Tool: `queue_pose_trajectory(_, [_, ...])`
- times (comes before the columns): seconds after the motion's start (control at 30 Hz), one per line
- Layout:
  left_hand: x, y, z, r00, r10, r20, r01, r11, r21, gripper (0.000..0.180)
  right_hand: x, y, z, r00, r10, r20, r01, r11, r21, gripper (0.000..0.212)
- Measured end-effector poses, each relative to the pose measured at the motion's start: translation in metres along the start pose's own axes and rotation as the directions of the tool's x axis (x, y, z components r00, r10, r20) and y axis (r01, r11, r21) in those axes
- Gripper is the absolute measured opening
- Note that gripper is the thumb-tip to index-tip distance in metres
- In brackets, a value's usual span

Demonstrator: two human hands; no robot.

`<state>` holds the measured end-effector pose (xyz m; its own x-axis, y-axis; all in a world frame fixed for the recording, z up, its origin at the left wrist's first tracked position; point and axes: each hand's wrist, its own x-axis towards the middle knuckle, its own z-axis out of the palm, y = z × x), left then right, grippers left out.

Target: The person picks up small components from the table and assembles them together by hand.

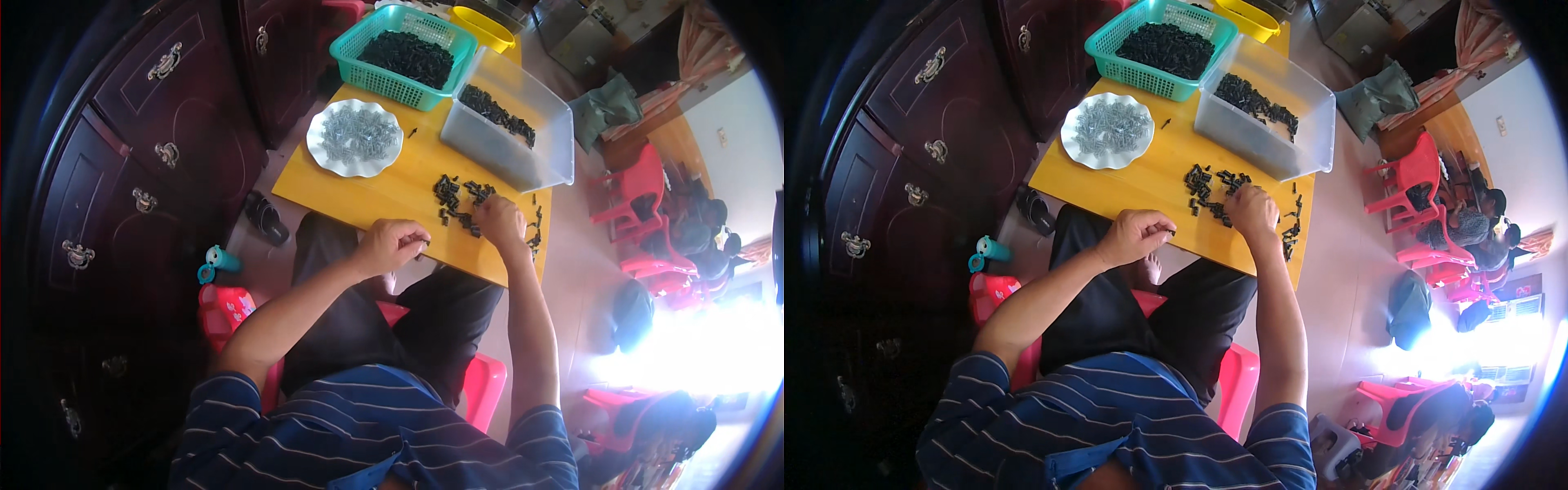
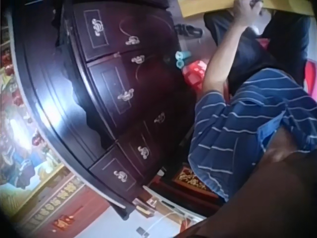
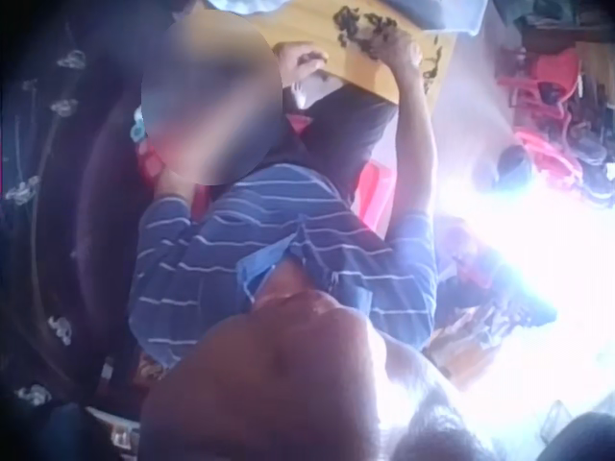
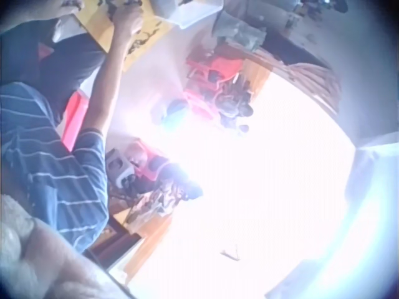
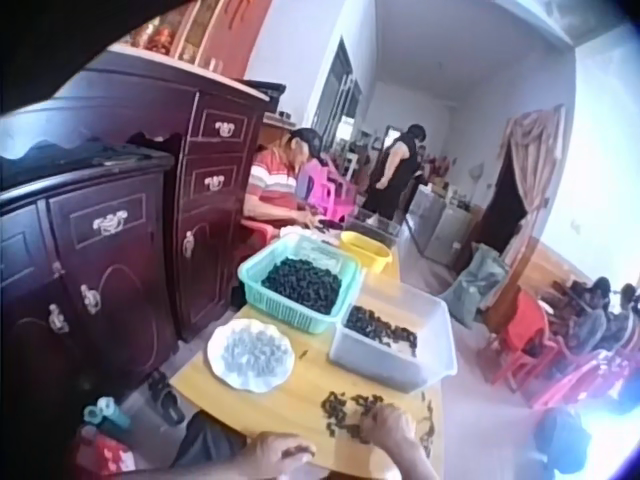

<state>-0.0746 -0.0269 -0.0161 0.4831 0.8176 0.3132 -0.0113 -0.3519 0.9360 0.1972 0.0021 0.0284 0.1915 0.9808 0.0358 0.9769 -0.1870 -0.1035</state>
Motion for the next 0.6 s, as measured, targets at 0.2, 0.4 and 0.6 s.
queue_pose_trajectory(0.2, [-0.003,-0.006,-0.001,0.999,-0.016,-0.031,0.015,0.999,-0.033,0.012,-0.02,-0.01,-0.026,0.998,0.002,-0.066,0.005,0.995,0.099,0.025])
queue_pose_trajectory(0.4, [0.001,0.001,-0.002,0.998,-0.059,-0.028,0.058,0.997,-0.052,0.013,-0.057,-0.021,-0.036,0.961,-0.126,-0.245,0.213,0.903,0.373,0.015])
queue_pose_trajectory(0.6, [0.002,0.005,-0.002,0.995,-0.093,-0.019,0.09,0.987,-0.13,0.013,-0.084,-0.053,-0.023,0.998,-0.033,0.047,-0.02,0.571,0.82,0.01])
